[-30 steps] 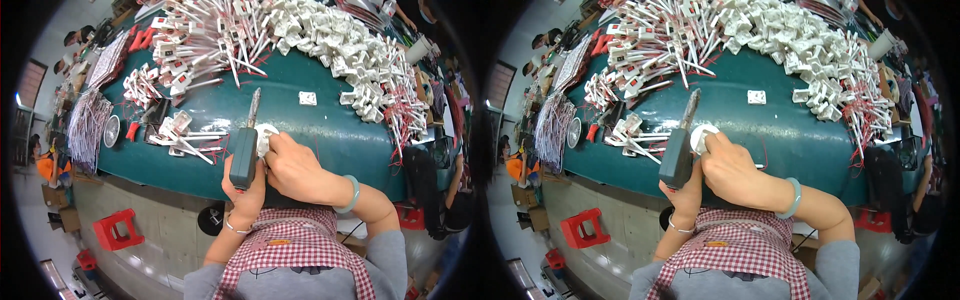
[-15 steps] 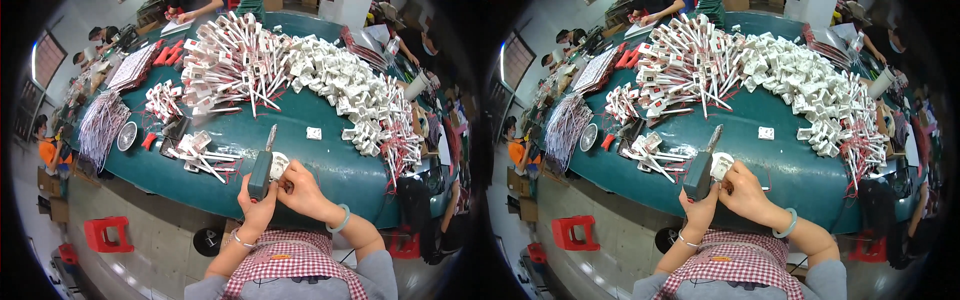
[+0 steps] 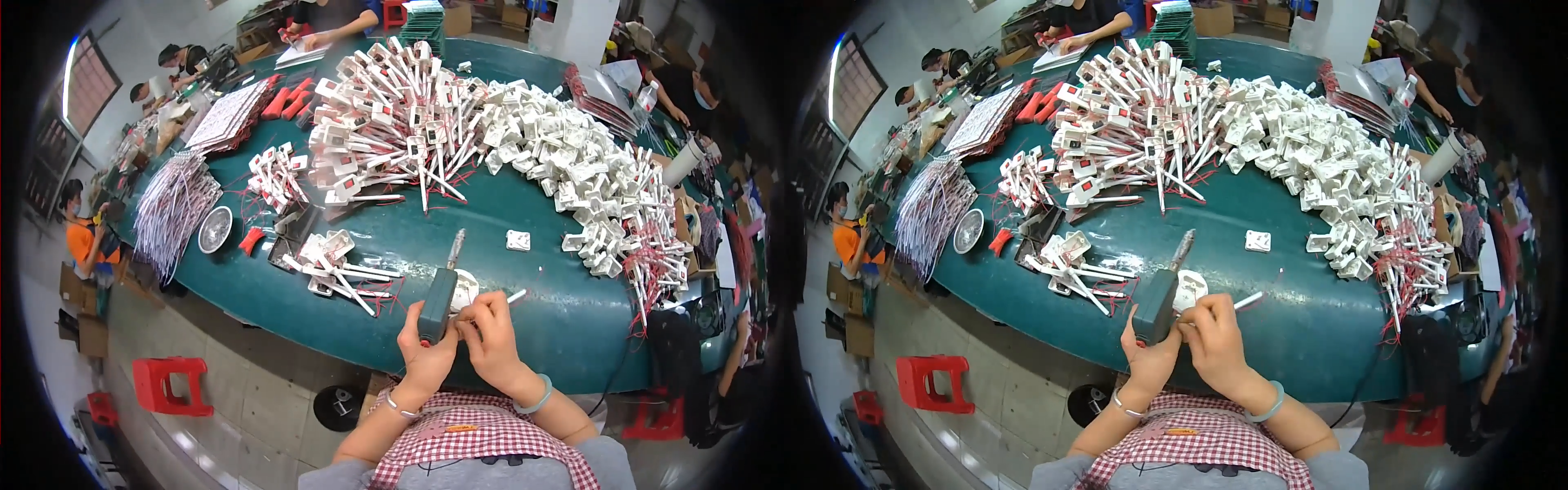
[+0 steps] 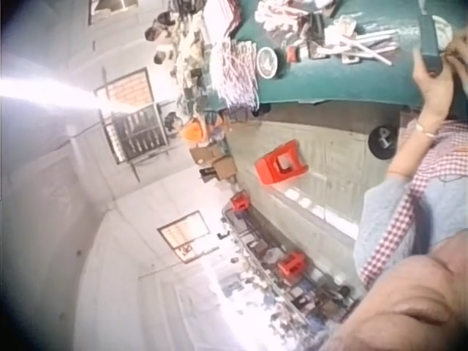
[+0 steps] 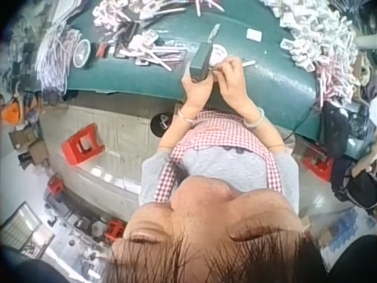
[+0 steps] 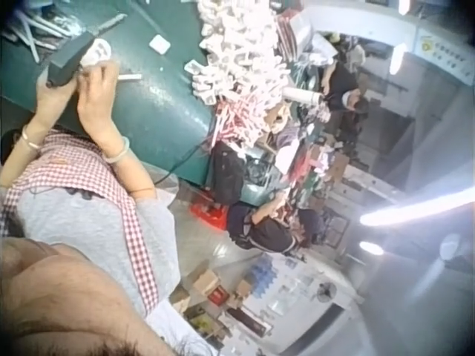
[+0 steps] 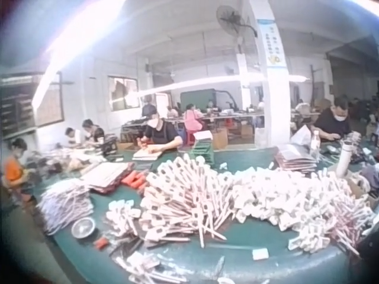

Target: Soldering wires onto small circular electrical components using a handheld soldering iron at an assembly station.

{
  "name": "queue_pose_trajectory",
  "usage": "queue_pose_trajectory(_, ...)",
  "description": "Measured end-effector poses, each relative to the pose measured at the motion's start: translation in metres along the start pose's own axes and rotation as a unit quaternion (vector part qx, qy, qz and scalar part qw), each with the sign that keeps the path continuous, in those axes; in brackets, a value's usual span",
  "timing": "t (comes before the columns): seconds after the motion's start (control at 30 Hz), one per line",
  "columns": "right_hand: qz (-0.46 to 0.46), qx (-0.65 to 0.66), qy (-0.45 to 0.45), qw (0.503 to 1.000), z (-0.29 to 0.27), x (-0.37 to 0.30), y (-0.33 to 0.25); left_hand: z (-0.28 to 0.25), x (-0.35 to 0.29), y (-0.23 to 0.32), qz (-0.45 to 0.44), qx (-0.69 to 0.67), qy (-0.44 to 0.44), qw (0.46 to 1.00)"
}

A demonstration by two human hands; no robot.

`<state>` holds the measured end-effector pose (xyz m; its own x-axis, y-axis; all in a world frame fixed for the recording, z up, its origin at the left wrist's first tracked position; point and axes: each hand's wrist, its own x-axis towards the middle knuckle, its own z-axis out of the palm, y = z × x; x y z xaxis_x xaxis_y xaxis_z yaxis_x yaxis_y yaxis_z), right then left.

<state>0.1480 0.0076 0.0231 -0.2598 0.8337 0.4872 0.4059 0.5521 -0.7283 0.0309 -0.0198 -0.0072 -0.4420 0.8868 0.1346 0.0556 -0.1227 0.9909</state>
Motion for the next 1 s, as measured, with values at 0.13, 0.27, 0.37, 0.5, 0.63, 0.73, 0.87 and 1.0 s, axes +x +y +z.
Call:
queue_pose_trajectory(0.13, -0.078, -0.052, -0.003, 0.996, -0.001, 0.017, -0.008, -0.001, -0.001, -0.001, 0.034, -0.063, 0.006, 0.997)
queue_pose_trajectory(0.27, 0.003, 0.016, 0.006, 1.0, 0.005, 0.007, 0.002, -0.001, -0.001, 0.001, 0.015, -0.078, -0.015, 0.997)
queue_pose_trajectory(0.37, 0.048, 0.024, 0.032, 0.998, 0.008, 0.011, 0.0, -0.001, -0.003, 0.002, 0.021, -0.075, -0.003, 0.997)
queue_pose_trajectory(0.5, 0.013, -0.066, 0.066, 0.996, 0.012, 0.019, 0.006, -0.013, 0.001, -0.001, 0.001, -0.025, 0.002, 1.0)
queue_pose_trajectory(0.63, 0.038, -0.013, 0.092, 0.995, 0.016, 0.019, 0.009, -0.023, 0.003, 0.013, -0.057, -0.044, 0.052, 0.996)
queue_pose_trajectory(0.73, 0.062, 0.021, 0.105, 0.992, 0.017, 0.016, 0.015, -0.029, 0.003, 0.016, -0.044, -0.031, 0.035, 0.998)
queue_pose_trajectory(0.87, 0.071, 0.036, 0.113, 0.99, 0.017, 0.018, 0.018, -0.045, -0.004, 0.02, -0.014, 0.019, -0.003, 1.0)
queue_pose_trajectory(1.0, 0.072, 0.028, 0.109, 0.991, 0.017, 0.027, 0.019, -0.053, -0.014, 0.041, -0.05, 0.026, 0.005, 0.998)
